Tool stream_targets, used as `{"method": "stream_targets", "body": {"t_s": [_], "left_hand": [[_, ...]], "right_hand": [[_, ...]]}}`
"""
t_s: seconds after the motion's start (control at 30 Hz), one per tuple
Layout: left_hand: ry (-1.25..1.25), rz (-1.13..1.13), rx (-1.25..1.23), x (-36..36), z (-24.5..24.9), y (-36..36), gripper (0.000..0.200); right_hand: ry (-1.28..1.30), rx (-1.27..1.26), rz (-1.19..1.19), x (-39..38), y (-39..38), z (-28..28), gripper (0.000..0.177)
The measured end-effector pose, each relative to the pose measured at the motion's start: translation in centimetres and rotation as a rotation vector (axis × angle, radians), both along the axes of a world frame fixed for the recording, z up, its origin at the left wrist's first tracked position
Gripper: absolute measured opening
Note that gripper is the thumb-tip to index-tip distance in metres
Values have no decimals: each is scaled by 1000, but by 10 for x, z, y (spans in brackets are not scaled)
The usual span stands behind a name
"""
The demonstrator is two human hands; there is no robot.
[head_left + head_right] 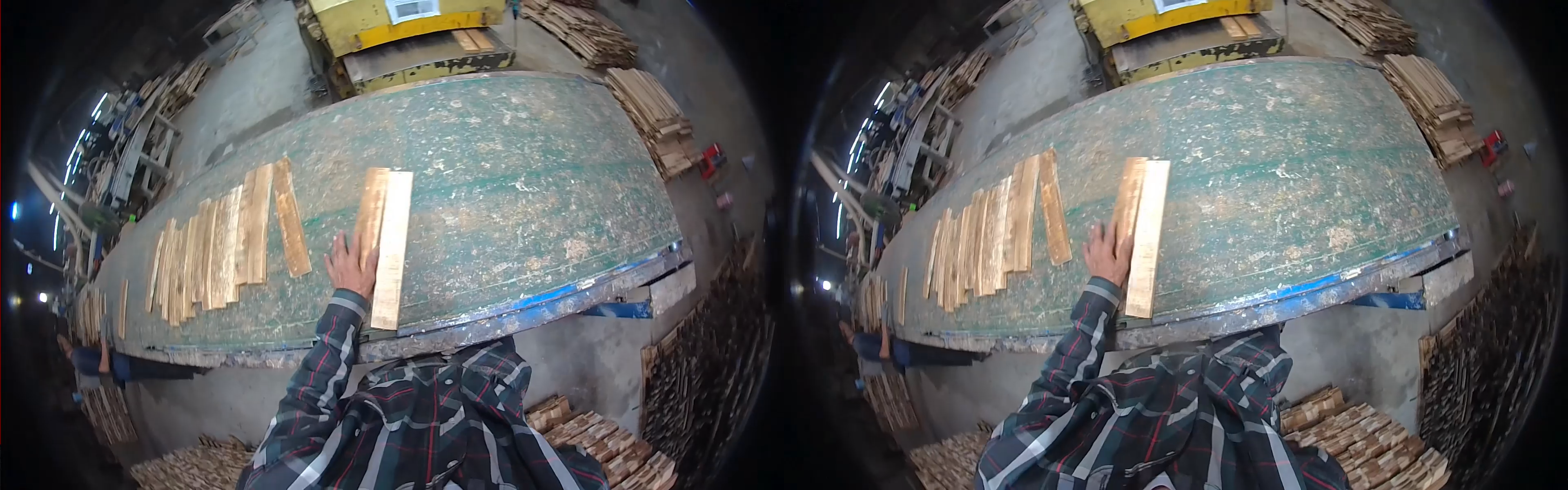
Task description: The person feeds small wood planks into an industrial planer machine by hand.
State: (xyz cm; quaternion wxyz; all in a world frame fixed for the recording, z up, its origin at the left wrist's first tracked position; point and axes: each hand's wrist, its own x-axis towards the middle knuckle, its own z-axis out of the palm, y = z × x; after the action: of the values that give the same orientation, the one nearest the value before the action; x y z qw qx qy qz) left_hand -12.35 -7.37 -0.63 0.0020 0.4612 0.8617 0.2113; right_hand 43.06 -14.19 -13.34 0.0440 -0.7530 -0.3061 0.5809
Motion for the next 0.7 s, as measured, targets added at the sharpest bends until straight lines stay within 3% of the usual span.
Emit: {"method": "stream_targets", "body": {"t_s": [0.07, 0.2, 0.3, 0.37, 0.53, 0.7], "left_hand": [[84, 41, 161, -31, 1, -10, 73], [241, 345, 56, -119, 0, -31, 73], [29, 448, -209, -133, 37, -32, 72], [72, 442, -143, -147, 5, -33, 70], [189, 254, 25, -116, -25, -40, 64], [226, 201, 66, -26, -21, -53, 67]], "right_hand": [[-8, -15, 12, 5, 0, -1, 33], [-18, -40, 20, 16, -3, -7, 33], [-32, -37, 27, 23, -4, -6, 33], [-34, -40, 30, 26, -6, -7, 33], [-35, -28, 36, 38, -3, 0, 33], [-34, -16, 41, 53, 12, 5, 32]]}}
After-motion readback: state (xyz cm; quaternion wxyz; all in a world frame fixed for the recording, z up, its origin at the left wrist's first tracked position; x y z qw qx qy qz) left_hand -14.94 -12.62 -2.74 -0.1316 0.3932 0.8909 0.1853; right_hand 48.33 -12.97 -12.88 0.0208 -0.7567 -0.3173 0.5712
